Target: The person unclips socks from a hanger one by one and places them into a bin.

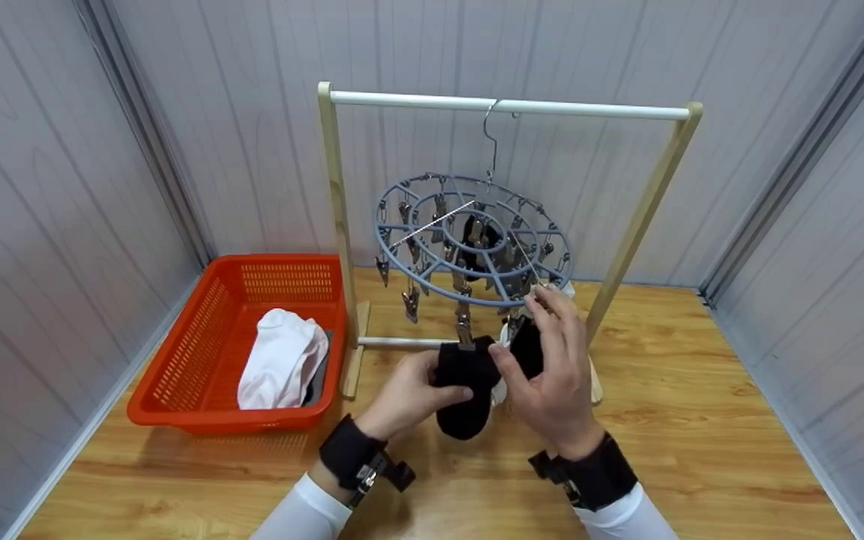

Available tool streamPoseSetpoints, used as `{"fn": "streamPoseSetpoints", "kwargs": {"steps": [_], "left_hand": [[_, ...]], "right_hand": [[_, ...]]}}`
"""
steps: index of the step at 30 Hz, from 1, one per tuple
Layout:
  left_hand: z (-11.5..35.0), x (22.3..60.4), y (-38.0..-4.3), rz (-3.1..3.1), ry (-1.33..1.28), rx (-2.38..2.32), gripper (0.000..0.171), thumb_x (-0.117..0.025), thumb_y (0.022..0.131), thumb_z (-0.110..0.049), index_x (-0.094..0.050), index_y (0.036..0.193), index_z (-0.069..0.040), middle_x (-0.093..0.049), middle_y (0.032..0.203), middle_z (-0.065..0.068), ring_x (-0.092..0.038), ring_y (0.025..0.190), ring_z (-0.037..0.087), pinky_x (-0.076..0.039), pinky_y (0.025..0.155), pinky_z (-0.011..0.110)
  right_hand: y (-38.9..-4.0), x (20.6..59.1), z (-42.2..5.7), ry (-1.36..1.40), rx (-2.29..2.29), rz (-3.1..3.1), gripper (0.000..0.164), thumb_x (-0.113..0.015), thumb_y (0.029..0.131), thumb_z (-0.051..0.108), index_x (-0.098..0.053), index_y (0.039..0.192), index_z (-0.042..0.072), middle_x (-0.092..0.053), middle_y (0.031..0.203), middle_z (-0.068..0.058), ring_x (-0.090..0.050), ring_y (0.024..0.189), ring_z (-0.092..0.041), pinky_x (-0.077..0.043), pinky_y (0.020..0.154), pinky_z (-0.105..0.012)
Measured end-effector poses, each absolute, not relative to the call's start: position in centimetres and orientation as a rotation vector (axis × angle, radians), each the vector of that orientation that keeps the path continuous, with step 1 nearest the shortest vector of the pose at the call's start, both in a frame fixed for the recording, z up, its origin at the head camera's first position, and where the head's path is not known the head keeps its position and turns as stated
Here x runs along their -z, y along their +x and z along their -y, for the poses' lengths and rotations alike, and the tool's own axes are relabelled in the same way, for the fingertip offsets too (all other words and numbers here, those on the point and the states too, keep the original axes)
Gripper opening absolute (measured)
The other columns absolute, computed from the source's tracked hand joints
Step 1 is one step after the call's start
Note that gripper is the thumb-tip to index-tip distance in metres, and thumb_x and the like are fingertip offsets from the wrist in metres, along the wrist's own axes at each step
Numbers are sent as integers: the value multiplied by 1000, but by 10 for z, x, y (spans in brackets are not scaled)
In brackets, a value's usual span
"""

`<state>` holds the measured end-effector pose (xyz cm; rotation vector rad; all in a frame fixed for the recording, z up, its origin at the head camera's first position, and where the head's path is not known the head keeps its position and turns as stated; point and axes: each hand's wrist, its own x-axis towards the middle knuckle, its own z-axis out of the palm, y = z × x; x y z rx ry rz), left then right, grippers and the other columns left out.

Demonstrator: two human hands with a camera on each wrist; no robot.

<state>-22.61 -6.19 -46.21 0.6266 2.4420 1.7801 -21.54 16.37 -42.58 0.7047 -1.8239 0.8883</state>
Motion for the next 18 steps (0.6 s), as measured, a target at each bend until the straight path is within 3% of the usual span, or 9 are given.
{"fn": "streamPoseSetpoints", "kwargs": {"steps": [4, 10, 18], "left_hand": [[61, 462, -226, -2428, 643, -1766, 35, -91, 92, -13, -79, 124, -5, -81, 111, 5, -74, 98, 17, -62, 89, 41], [61, 461, -223, -2395, 652, -1750, 33, -91, 92, -14, -79, 121, -5, -81, 111, 5, -75, 99, 17, -62, 91, 41], [59, 459, -221, -2383, 663, -1715, 33, -90, 94, -19, -79, 121, -6, -81, 110, 2, -75, 98, 15, -61, 89, 38]], "right_hand": [[-215, 425, -162, 702, -851, 1783, 57, -73, 108, 40, -68, 144, -4, -62, 145, -28, -55, 139, -45, -39, 124, -47], [-213, 426, -160, 731, -823, 1748, 46, -74, 108, 35, -75, 132, -4, -69, 124, -21, -63, 113, -38, -48, 104, -43], [-214, 437, -158, 737, -889, 1908, 43, -73, 108, 32, -72, 138, 0, -72, 130, -17, -68, 120, -32, -52, 107, -39]]}}
